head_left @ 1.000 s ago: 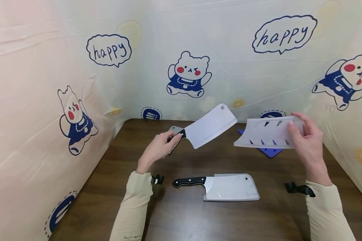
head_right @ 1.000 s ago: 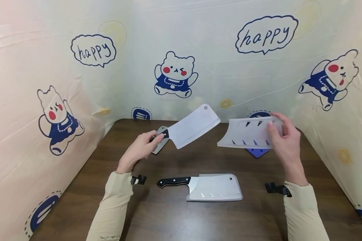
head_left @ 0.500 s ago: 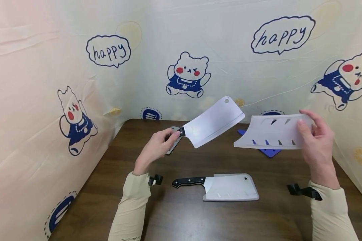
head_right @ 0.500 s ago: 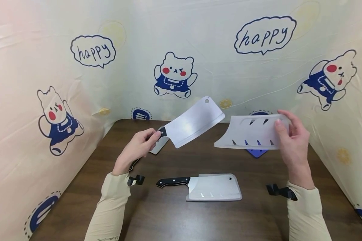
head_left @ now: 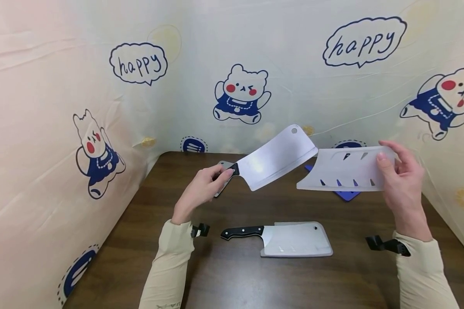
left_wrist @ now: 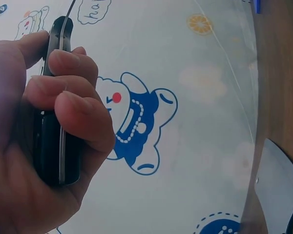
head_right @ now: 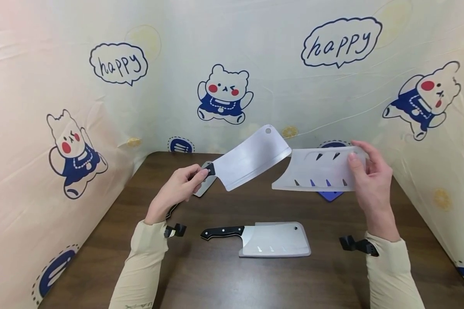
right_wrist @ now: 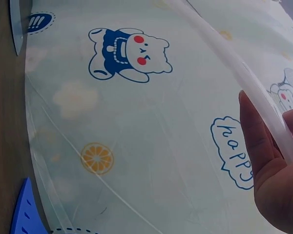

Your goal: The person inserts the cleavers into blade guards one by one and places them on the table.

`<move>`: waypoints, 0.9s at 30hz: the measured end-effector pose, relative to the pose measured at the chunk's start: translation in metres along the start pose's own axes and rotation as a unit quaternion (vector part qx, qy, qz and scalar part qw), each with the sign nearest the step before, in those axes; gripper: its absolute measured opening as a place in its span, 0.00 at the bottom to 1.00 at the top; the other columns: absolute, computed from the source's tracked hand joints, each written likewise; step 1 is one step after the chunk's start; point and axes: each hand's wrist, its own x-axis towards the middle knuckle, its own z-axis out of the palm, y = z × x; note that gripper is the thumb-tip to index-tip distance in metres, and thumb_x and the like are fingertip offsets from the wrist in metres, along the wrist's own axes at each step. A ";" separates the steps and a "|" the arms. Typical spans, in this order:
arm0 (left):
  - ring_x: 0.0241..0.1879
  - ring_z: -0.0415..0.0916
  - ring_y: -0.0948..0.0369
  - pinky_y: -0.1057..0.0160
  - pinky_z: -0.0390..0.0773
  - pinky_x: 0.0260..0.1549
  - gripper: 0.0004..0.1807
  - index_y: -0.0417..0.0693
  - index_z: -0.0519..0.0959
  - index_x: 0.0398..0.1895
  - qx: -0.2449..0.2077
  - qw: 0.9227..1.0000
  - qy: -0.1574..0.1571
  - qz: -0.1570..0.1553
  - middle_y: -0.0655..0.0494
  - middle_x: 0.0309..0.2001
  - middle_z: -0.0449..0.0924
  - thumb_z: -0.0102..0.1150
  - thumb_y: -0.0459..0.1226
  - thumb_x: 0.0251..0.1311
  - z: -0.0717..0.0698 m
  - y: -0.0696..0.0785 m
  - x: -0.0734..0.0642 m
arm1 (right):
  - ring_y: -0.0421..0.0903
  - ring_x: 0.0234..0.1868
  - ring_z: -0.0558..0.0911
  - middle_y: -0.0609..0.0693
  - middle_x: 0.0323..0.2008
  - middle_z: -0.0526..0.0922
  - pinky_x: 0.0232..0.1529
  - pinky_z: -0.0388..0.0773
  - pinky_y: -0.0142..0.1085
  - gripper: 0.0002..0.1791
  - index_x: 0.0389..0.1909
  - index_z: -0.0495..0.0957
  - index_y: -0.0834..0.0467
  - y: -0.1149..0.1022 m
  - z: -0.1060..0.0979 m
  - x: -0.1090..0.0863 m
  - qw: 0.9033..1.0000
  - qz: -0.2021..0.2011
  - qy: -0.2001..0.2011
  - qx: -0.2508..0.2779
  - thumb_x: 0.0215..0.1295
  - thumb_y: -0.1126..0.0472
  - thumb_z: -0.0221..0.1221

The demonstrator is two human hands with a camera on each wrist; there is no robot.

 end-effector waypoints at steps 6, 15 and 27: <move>0.18 0.65 0.54 0.63 0.66 0.12 0.21 0.57 0.75 0.33 -0.005 1.000 -0.011 0.011 0.51 0.22 0.70 0.49 0.63 0.66 0.000 -0.001 0.002 | 0.38 0.42 0.84 0.49 0.51 0.80 0.32 0.80 0.23 0.21 0.62 0.74 0.59 0.001 -0.001 0.000 0.999 0.010 -0.003 0.034 0.69 0.64 0.57; 0.15 0.62 0.57 0.65 0.61 0.11 0.21 0.56 0.76 0.28 -0.005 0.999 -0.031 0.004 0.53 0.18 0.67 0.55 0.61 0.63 0.000 0.005 0.000 | 0.42 0.47 0.80 0.49 0.55 0.79 0.30 0.80 0.23 0.23 0.64 0.73 0.54 -0.001 -0.016 0.005 0.995 0.065 0.010 0.069 0.69 0.59 0.58; 0.13 0.62 0.57 0.63 0.63 0.11 0.19 0.57 0.76 0.29 -0.004 0.999 -0.015 0.037 0.54 0.17 0.67 0.54 0.59 0.65 0.011 0.012 0.006 | 0.35 0.40 0.83 0.46 0.54 0.75 0.29 0.80 0.24 0.21 0.64 0.74 0.56 0.006 -0.017 0.015 0.998 0.041 -0.028 0.038 0.70 0.61 0.56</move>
